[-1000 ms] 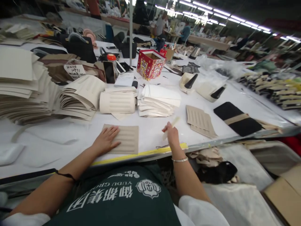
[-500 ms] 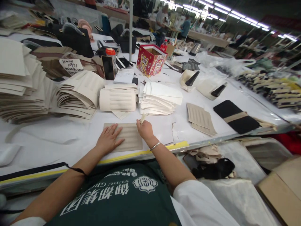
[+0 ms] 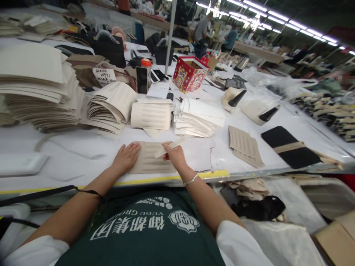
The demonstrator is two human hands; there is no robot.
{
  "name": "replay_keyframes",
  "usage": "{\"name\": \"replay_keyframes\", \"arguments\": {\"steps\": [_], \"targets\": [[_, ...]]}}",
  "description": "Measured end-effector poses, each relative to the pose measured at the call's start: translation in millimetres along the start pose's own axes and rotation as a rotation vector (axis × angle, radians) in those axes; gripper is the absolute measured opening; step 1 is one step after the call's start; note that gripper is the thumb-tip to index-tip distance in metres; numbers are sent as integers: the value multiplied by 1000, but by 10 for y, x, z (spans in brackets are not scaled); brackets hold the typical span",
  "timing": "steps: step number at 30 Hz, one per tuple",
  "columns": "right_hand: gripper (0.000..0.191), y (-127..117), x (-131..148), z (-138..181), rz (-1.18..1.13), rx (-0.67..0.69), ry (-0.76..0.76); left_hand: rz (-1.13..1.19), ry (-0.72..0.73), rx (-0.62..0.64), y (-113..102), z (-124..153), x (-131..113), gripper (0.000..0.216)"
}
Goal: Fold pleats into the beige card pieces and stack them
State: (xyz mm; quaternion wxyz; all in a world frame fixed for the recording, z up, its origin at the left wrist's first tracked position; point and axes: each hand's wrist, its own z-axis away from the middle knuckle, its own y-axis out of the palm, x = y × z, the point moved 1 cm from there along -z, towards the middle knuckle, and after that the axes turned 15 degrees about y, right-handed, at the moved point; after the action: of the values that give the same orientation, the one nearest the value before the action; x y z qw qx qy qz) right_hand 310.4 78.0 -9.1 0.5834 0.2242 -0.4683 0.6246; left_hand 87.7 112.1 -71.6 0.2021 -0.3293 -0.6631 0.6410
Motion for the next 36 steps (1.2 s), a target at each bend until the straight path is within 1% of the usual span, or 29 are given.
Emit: {"name": "replay_keyframes", "arguments": {"steps": [2,3,4,6,8,10,11,13,15,18,20,21,23,25,26,27,29,31,32,34,36], "targets": [[19,307,152,-143,-14,82,-21,-20,-24,-11,9,15,-58,45],[14,442,214,-214,30,88,-56,-21,-29,-22,14,15,-83,45],[13,556,269,-282,118,69,-108,-20,-29,-34,17,13,-100,45],[16,715,360,-390,369,-24,-220,-15,-30,-55,21,11,-113,45],[21,791,421,-433,618,-130,-302,-4,-38,-61,23,16,-107,46],[24,805,430,-375,785,-180,-333,6,-55,-55,23,22,-100,46],[25,799,407,-303,833,-173,-339,9,-60,-46,23,22,-100,46],[26,775,301,-86,878,-108,-335,11,-64,-31,24,17,-105,46],[27,742,135,173,844,-27,-316,11,-61,-20,29,6,-109,47],[25,628,-133,461,653,113,-251,17,-62,2,31,6,-81,48],[24,448,-266,511,463,152,-158,25,-56,35,8,23,-46,47],[24,318,-315,495,363,134,-105,26,-56,52,-15,31,-33,47],[27,-1,-387,413,187,27,-28,27,-71,62,-80,14,-44,47],[33,-326,-448,316,90,-110,5,30,-75,30,-142,-79,-145,49],[34,-460,-479,276,68,-163,20,38,-60,9,-160,-157,-237,50],[35,-562,-512,246,57,-200,40,51,-32,0,-161,-253,-353,52],[33,-666,-571,221,75,-219,78,90,46,44,-110,-465,-620,56],[28,-673,-605,243,166,-176,62,113,126,124,-13,-643,-843,61],[24,-664,-610,270,237,-140,29,113,162,152,34,-700,-907,63],[19,-664,-599,342,370,-62,-44,105,247,180,82,-736,-918,66],[19,-709,-569,405,411,-15,-74,120,371,215,37,-678,-807,66]]}}
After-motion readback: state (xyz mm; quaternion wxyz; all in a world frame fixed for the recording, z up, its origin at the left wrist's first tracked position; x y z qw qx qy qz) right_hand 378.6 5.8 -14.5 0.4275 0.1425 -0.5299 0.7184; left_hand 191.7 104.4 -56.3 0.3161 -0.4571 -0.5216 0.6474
